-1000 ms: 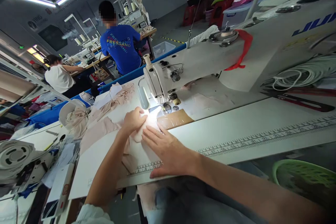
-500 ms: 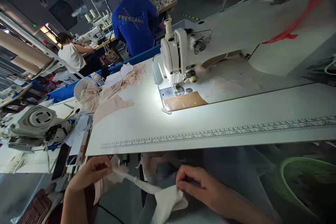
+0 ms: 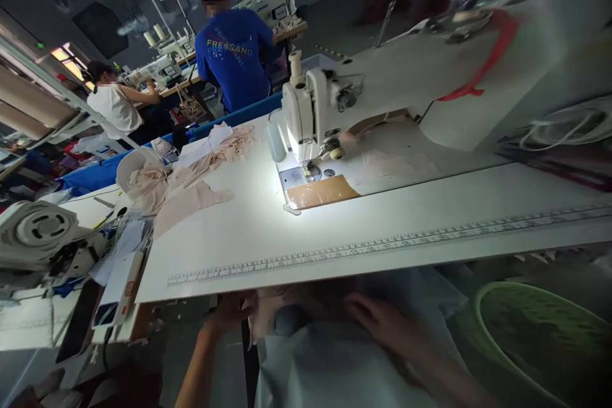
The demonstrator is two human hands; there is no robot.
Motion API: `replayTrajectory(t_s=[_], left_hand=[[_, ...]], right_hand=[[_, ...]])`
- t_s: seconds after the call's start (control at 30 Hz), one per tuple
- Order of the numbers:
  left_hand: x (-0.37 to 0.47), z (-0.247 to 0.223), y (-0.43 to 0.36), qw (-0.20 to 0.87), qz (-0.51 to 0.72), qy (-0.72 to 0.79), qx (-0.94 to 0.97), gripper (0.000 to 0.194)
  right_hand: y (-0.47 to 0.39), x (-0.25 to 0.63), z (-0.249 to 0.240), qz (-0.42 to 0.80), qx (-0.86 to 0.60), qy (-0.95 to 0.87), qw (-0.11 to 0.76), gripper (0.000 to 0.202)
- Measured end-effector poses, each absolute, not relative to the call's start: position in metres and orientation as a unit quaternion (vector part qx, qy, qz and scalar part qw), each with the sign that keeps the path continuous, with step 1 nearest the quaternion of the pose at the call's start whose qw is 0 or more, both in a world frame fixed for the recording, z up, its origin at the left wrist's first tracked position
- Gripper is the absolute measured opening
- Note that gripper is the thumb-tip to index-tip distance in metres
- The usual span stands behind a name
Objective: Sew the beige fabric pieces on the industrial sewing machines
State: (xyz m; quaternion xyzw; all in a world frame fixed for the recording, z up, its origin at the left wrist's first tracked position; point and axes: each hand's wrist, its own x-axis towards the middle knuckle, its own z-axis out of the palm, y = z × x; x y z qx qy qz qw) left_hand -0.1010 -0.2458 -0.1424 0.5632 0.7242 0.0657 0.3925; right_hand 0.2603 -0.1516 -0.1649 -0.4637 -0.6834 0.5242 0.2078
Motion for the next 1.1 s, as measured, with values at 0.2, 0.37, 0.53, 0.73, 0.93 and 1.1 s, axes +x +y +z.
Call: replayTrajectory(t_s=[0.2,0.37,0.53,0.73,0.93,1.1], left_hand=[[-0.052,-0.051,-0.237,0.461,0.091,0.575,0.67,0.039],[0.031,0.029,-0.166,0.461,0.154,0.426,0.763,0.027],[0.102,0.025,-0.051,0.215,0.22,0.494,0.814,0.024],[0.138,0.006,0.028,-0.015,0.1,0.545,0.832,0.015],[0.122,0.009,0.015,-0.1,0.044,0.498,0.86,0.018],[0.096,0.004,-0.005,-0.114,0.006,0.511,0.852,0.023]], right_hand=[[-0.122,0.295,-0.026,0.54,-0.328,-0.759,0.155,0.03],[-0.013,0.309,0.014,0.124,-0.51,-0.799,0.293,0.021],[0.064,0.309,-0.004,-0.004,-0.556,-0.79,0.259,0.021],[0.064,0.312,-0.015,-0.046,-0.56,-0.796,0.226,0.014],[0.064,0.309,-0.018,-0.066,-0.561,-0.801,0.197,0.016],[0.065,0.303,-0.018,-0.079,-0.558,-0.803,0.192,0.021]])
